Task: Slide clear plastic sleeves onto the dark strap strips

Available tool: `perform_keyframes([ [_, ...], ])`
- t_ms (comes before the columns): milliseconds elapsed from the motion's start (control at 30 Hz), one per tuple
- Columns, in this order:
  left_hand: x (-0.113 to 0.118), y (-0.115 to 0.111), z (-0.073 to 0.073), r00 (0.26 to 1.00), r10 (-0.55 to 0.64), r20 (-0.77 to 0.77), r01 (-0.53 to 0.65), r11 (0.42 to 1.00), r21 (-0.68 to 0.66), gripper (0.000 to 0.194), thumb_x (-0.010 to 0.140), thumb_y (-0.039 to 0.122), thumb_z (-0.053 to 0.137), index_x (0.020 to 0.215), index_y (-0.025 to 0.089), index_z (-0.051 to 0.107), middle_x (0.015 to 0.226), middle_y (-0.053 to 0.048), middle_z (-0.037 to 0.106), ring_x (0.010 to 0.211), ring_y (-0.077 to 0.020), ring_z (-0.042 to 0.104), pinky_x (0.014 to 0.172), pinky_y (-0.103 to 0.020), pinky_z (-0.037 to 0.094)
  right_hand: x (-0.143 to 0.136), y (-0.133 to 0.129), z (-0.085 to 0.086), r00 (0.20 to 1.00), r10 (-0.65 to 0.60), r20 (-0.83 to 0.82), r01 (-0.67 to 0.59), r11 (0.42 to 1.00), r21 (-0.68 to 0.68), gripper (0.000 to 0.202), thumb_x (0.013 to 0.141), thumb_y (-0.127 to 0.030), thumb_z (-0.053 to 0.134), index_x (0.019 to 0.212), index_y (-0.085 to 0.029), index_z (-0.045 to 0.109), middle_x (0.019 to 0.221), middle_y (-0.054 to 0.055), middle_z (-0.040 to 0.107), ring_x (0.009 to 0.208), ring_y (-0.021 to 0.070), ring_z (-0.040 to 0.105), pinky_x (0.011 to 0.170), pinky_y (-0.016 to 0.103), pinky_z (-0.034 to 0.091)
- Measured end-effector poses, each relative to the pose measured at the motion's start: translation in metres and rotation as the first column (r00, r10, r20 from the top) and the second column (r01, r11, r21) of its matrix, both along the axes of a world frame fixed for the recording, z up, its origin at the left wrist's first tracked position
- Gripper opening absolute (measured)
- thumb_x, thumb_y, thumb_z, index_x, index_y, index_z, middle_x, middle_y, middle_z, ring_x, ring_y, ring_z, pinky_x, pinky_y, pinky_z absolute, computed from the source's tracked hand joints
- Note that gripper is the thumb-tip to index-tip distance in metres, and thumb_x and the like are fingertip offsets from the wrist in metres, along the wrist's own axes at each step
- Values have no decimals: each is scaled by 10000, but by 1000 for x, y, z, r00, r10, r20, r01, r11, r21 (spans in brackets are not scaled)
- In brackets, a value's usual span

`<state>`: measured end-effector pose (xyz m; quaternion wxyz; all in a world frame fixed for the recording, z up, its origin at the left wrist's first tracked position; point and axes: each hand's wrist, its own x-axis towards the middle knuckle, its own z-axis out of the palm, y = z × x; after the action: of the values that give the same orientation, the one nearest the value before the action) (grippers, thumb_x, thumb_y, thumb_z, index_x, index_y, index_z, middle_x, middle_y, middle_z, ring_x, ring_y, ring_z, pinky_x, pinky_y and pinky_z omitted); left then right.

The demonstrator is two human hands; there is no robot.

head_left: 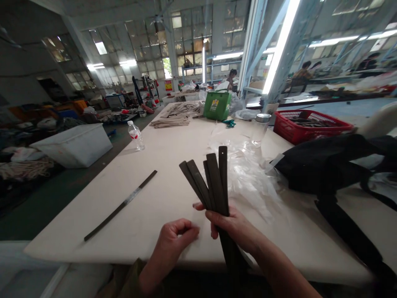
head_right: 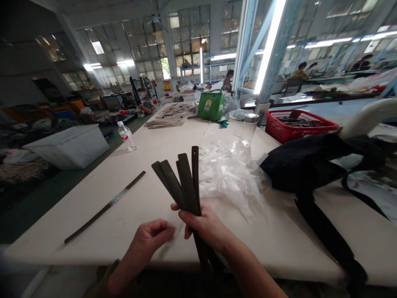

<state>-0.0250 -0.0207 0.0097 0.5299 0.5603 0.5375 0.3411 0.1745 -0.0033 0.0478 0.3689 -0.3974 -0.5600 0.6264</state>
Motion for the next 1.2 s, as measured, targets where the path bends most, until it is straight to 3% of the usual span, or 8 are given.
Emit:
perform_keyframes([
  [167, 12, -8, -7, 994, -112, -7, 112, 993, -35, 223, 767, 348, 671, 809, 132, 712, 701, -11, 627, 644, -109, 469, 623, -231, 354, -13, 4, 8, 995, -60, 74, 54, 995, 80, 215, 805, -319, 608, 891, -137, 684, 881, 33, 673, 519, 79, 567, 479, 185, 444],
  [267, 19, -9, -6, 981, -192, -43, 189, 980, -64, 315, 811, 427, 640, 761, 126, 716, 651, -18, 626, 613, -112, 468, 594, -240, 339, -11, -1, 16, 989, -46, 143, 34, 996, 85, 197, 819, -297, 589, 905, -150, 686, 748, 10, 654, 529, 106, 593, 490, 193, 467],
  [367, 22, -3, -1, 992, -129, 7, 129, 991, -40, 345, 786, 460, 680, 732, 123, 732, 664, -35, 661, 654, -133, 541, 647, -241, 400, 6, -16, 20, 974, -106, 201, 75, 985, 157, 250, 870, -356, 572, 996, -165, 674, 663, -8, 605, 549, 111, 593, 515, 192, 472],
  [433, 24, 5, 3, 975, -10, 221, 30, 996, -89, 281, 740, 412, 745, 754, 132, 740, 743, -43, 698, 744, -146, 599, 764, -241, 458, 22, -32, 15, 953, -192, 235, 144, 968, 206, 320, 915, -436, 532, 1060, -181, 659, 662, -11, 597, 545, 104, 579, 534, 196, 467],
  [600, 33, 20, 11, 665, 296, 685, -122, 949, -292, 267, 616, 321, 863, 698, 141, 683, 735, -12, 681, 713, -108, 629, 758, -236, 534, 51, -78, -18, 914, -236, 330, 209, 971, 117, 499, 949, -587, 401, 970, -167, 670, 689, 19, 603, 515, 107, 546, 532, 221, 448],
  [733, 47, 24, 13, 589, 330, 738, -126, 939, -320, 267, 656, 313, 845, 755, 129, 678, 814, -36, 703, 742, -119, 655, 735, -237, 552, 48, -102, -40, 891, -226, 393, 201, 974, 105, 586, 944, -631, 337, 850, -146, 652, 802, 56, 630, 540, 115, 551, 539, 235, 436],
  [1000, 56, 21, 16, 635, 266, 725, -143, 963, -228, 251, 675, 335, 831, 757, 135, 703, 825, -31, 713, 795, -120, 650, 798, -244, 537, 43, -96, -61, 759, -353, 547, 229, 931, 283, 512, 957, -593, 318, 803, -180, 576, 681, 46, 599, 619, 173, 542, 606, 281, 371],
  [1200, 60, 9, 5, 744, 166, 647, -95, 985, -144, 237, 727, 342, 785, 832, 136, 736, 843, -47, 712, 824, -149, 635, 844, -285, 500, 38, -96, -65, 783, -313, 538, 229, 949, 219, 548, 921, -657, 313, 823, -196, 593, 732, 65, 620, 647, 198, 560, 636, 312, 412],
])
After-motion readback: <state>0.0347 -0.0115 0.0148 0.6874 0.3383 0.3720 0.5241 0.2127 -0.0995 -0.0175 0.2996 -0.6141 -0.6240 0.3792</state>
